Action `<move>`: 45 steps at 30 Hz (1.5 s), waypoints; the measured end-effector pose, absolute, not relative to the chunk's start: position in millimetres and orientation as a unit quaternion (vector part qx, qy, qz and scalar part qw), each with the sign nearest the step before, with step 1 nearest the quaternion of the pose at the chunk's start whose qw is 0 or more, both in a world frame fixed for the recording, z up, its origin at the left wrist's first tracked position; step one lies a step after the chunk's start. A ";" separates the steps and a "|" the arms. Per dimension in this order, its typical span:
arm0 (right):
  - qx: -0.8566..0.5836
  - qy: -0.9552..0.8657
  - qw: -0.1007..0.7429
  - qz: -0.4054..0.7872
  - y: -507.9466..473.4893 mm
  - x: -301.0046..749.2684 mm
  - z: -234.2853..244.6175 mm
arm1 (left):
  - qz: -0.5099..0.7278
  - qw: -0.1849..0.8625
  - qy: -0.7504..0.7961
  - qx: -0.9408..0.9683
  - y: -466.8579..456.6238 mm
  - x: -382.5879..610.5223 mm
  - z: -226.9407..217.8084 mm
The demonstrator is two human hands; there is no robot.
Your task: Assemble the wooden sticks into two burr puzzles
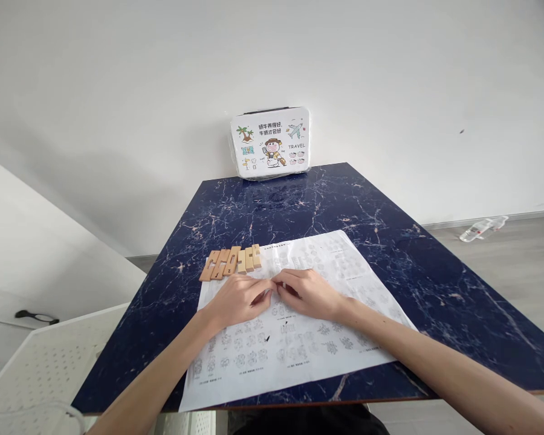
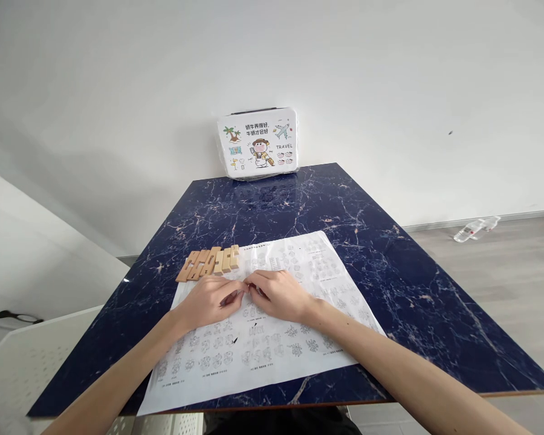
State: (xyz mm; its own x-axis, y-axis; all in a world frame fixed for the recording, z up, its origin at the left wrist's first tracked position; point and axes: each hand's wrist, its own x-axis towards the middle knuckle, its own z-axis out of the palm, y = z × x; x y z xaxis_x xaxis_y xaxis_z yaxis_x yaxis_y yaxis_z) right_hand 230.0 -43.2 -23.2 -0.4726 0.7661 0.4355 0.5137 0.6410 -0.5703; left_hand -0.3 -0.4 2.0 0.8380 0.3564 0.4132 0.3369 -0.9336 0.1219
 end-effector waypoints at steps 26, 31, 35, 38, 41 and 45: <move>-0.384 -0.837 0.334 0.200 -46.7 230.6 -15.0 | 0.255 -0.061 0.580 0.771 51.2 -33.9 -18.0; -0.384 -0.837 0.334 0.202 -46.8 231.3 -16.0 | 0.260 -0.038 0.576 0.774 54.8 -36.7 -18.5; -0.385 -0.837 0.334 0.198 -46.8 231.4 -16.4 | 0.270 -0.032 0.574 0.773 60.5 -41.7 -19.4; -0.385 -0.837 0.333 0.198 -46.8 231.1 -16.3 | 0.273 -0.029 0.575 0.771 64.2 -45.5 -19.5; -0.385 -0.838 0.334 0.196 -46.9 231.0 -16.3 | 0.276 -0.027 0.577 0.768 66.0 -47.6 -18.5; -0.384 -0.839 0.335 0.193 -46.8 231.1 -16.8 | 0.276 -0.027 0.579 0.767 64.8 -46.9 -16.9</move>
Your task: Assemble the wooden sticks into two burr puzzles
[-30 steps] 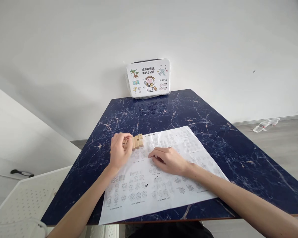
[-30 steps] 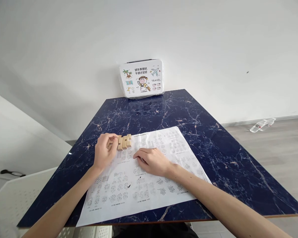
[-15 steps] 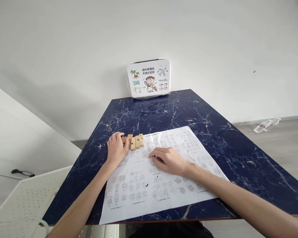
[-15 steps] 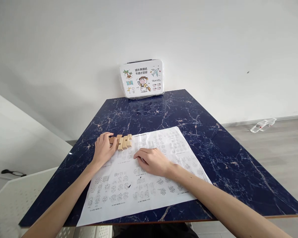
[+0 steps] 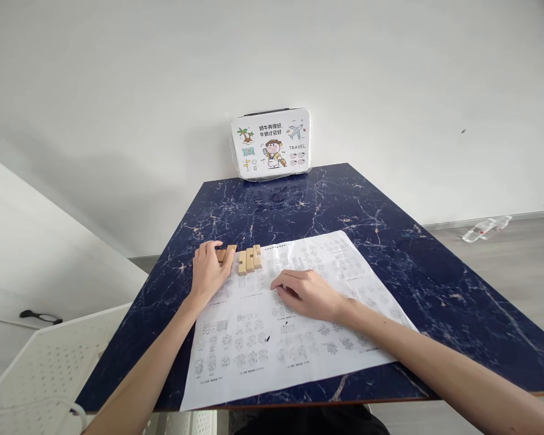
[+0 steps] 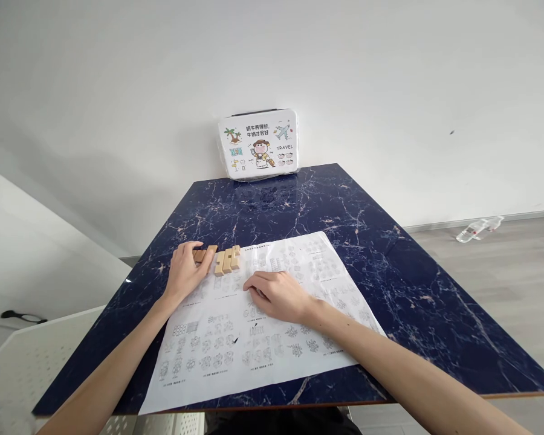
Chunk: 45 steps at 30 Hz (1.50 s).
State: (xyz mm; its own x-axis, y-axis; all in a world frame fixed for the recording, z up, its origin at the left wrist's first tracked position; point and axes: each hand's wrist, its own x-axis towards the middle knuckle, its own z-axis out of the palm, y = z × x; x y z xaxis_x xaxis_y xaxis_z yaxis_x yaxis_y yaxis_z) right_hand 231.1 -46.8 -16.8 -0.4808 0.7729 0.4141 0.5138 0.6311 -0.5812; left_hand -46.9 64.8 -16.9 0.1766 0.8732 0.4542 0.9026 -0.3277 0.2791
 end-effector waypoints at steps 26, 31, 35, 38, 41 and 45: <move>-0.382 -0.837 0.337 0.202 -47.3 230.8 -15.7 | -0.180 0.076 -0.672 -0.714 60.4 -52.1 -12.3; -0.382 -0.837 0.337 0.200 -47.3 230.8 -15.5 | -0.183 0.084 -0.651 -0.732 60.7 -50.7 -14.3; -0.381 -0.838 0.335 0.199 -46.7 231.1 -15.5 | -0.170 0.086 -0.631 -0.752 58.7 -47.6 -10.6; -0.382 -0.838 0.335 0.200 -46.4 231.0 -15.8 | -0.162 0.075 -0.628 -0.757 56.0 -44.4 -6.7; -0.381 -0.837 0.336 0.202 -46.6 230.9 -15.6 | -0.152 0.067 -0.632 -0.757 54.0 -42.4 -4.1; -0.381 -0.837 0.334 0.205 -47.1 230.6 -14.9 | -0.136 0.061 -0.642 -0.752 53.6 -42.0 -2.4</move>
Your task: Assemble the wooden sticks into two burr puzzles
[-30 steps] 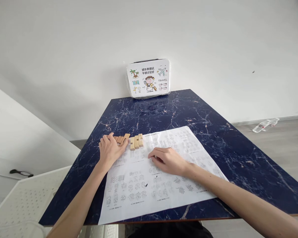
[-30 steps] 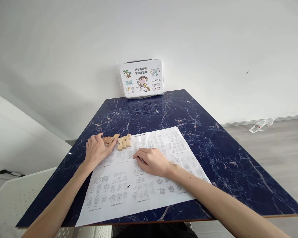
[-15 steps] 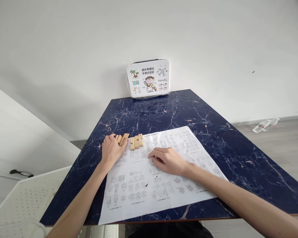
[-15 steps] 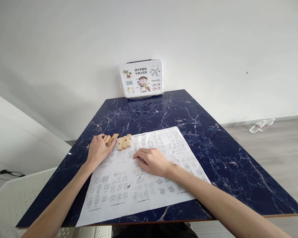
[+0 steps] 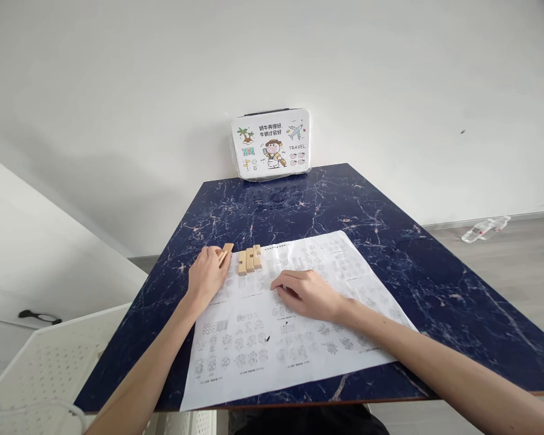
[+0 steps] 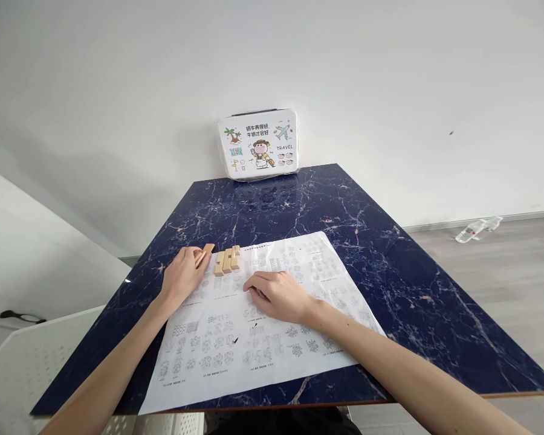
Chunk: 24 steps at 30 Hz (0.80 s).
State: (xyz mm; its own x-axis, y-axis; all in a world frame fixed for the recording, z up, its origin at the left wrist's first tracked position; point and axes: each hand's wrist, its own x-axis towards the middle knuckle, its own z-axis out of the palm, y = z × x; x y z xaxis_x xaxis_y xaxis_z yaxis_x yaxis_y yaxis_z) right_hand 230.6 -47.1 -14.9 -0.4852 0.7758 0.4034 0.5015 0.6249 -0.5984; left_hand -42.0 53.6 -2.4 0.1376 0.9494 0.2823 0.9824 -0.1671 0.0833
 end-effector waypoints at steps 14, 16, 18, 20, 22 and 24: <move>-0.380 -0.837 0.336 0.206 -47.2 231.1 -15.5 | -0.156 0.050 -0.654 -0.739 53.4 -44.1 4.2; -0.378 -0.837 0.338 0.205 -46.7 231.4 -16.2 | -0.195 0.043 -0.639 -0.743 52.3 -43.5 6.5; -0.378 -0.836 0.340 0.206 -46.4 231.5 -16.8 | -0.261 0.027 -0.599 -0.757 48.3 -40.1 10.8; -0.379 -0.833 0.343 0.212 -46.1 231.3 -16.9 | -0.338 0.000 -0.534 -0.775 40.4 -33.7 17.2; -0.386 -0.817 0.355 0.239 -45.7 231.0 -15.7 | -0.395 -0.037 -0.490 -0.776 29.0 -25.0 24.5; -0.392 -0.780 0.383 0.302 -45.3 230.9 -12.7 | -0.396 -0.102 -0.460 -0.788 15.9 -15.7 30.1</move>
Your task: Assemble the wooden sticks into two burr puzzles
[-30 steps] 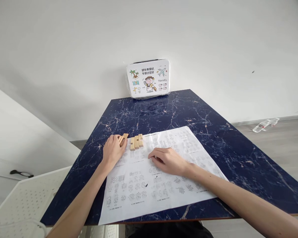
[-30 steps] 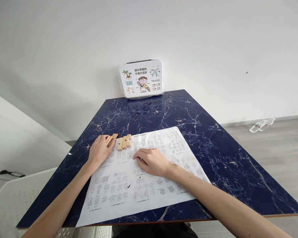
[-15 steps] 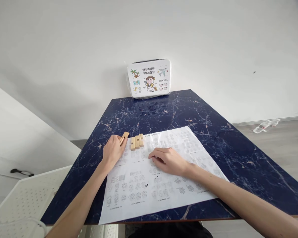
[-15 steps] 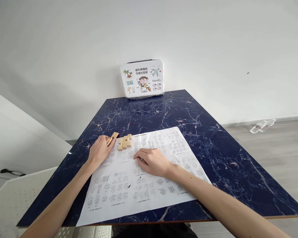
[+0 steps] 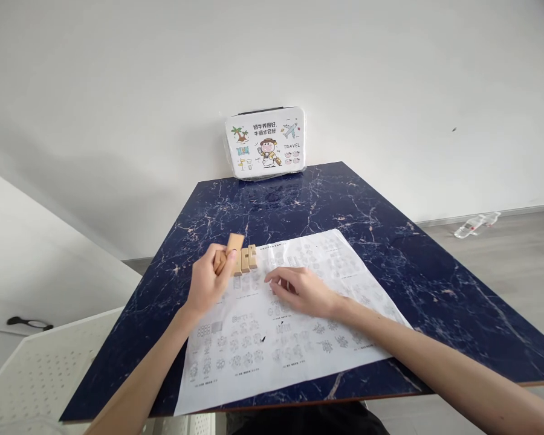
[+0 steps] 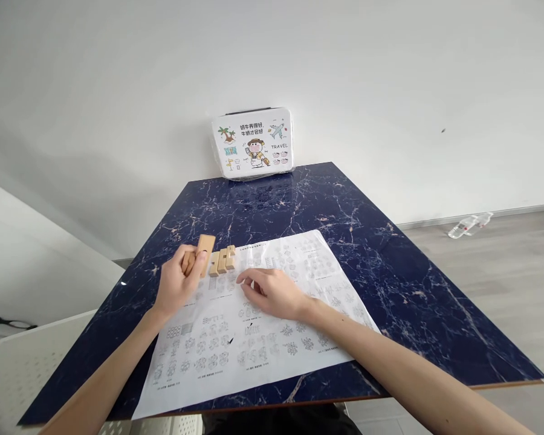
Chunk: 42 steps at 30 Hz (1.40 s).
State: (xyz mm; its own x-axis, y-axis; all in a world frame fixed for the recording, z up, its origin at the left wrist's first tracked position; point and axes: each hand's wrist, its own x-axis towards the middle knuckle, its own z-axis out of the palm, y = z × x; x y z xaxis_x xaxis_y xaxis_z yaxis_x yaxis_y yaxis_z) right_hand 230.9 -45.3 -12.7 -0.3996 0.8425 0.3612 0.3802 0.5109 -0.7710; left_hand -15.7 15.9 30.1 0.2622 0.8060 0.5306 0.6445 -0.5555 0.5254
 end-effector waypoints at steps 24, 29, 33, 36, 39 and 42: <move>-0.465 -0.499 0.542 0.491 -31.3 240.1 -6.3 | 0.267 0.410 0.418 0.765 -9.6 14.3 15.1; -0.456 -0.495 0.540 0.505 -30.9 239.5 -7.0 | 0.313 0.506 0.402 0.696 -4.9 11.3 21.7; -0.428 -0.503 0.525 0.538 -33.1 238.6 -3.4 | 0.326 0.575 0.407 0.630 -2.6 9.5 24.9; -0.407 -0.513 0.513 0.555 -35.8 238.1 0.4 | 0.315 0.612 0.412 0.597 -4.1 10.0 26.3; -0.397 -0.517 0.514 0.557 -37.5 238.2 2.8 | 0.294 0.638 0.410 0.581 -4.8 10.5 27.3; -0.400 -0.515 0.513 0.558 -37.8 238.5 3.3 | 0.280 0.655 0.424 0.559 -2.0 10.0 27.4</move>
State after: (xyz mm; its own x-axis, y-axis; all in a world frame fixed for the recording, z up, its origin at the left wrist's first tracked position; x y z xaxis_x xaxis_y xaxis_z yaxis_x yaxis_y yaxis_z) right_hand 238.5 -37.8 3.3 -0.1538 0.9847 0.0816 -0.1608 0.0565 -0.9854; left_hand 10.0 -2.0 27.4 0.4832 0.8412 -0.2427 0.1063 0.2188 0.9700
